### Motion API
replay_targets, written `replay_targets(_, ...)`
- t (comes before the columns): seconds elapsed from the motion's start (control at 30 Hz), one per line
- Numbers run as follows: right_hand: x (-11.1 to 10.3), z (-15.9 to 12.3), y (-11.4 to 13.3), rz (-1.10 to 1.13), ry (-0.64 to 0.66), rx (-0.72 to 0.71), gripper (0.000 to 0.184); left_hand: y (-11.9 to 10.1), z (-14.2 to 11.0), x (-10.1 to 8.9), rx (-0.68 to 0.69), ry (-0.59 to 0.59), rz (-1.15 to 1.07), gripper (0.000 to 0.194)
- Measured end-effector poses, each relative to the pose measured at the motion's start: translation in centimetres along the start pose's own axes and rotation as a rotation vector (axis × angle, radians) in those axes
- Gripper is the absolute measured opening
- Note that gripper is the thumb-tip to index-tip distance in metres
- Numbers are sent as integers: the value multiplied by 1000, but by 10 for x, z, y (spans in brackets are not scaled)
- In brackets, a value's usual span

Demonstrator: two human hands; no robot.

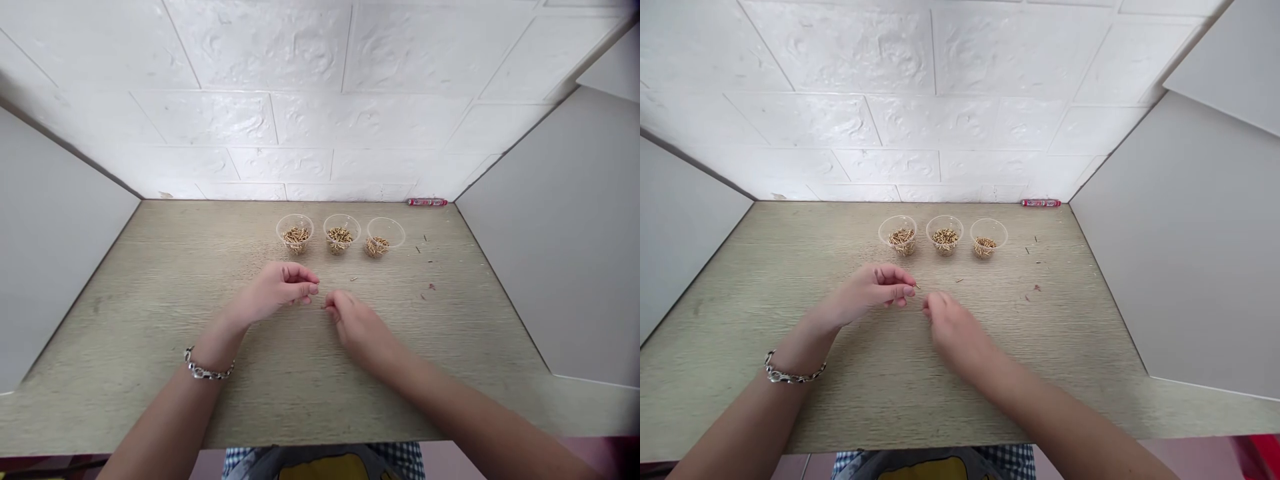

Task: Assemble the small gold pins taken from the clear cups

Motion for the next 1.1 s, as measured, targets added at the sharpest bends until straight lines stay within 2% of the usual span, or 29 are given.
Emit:
replay_targets(0.13,-21,0,-7,232,-185,37,10,-2,0,4,57,-7,-142,24)
replay_targets(0.3,-36,-2,-7,606,-398,75,6,-1,-4,14,124,96,-259,18)
replay_targets(0.37,-40,-3,-5,717,-446,46,11,-2,-6,18,157,120,-254,15)
replay_targets(0.43,-42,-4,-4,792,-440,28,18,-3,-9,22,191,121,-251,15)
replay_targets(0.53,-42,-5,-1,847,-405,28,22,-5,-12,29,235,64,-238,16)
replay_targets(0.73,-39,-6,4,938,-402,42,23,-8,-24,36,427,-216,-93,15)
replay_targets(0.8,-40,-7,5,949,-430,51,23,-8,-27,39,448,-231,-93,18)
replay_targets(0.87,-41,-8,6,966,-448,48,23,-7,-27,43,445,-153,-172,18)
replay_targets(1.0,-42,-9,6,1021,-445,14,24,-7,-24,49,425,91,-425,17)
replay_targets(1.1,-41,-8,4,1110,-402,-5,25,-8,-23,51,434,178,-536,17)
Point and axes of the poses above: each hand's wrist, its own z-axis towards the middle knuckle, its own x-axis out of the palm, y = z × x, the point moved 2 cm from there along z, towards the middle knuckle, and after that the axes turned 15 degrees about -x, right-handed, at the moved point
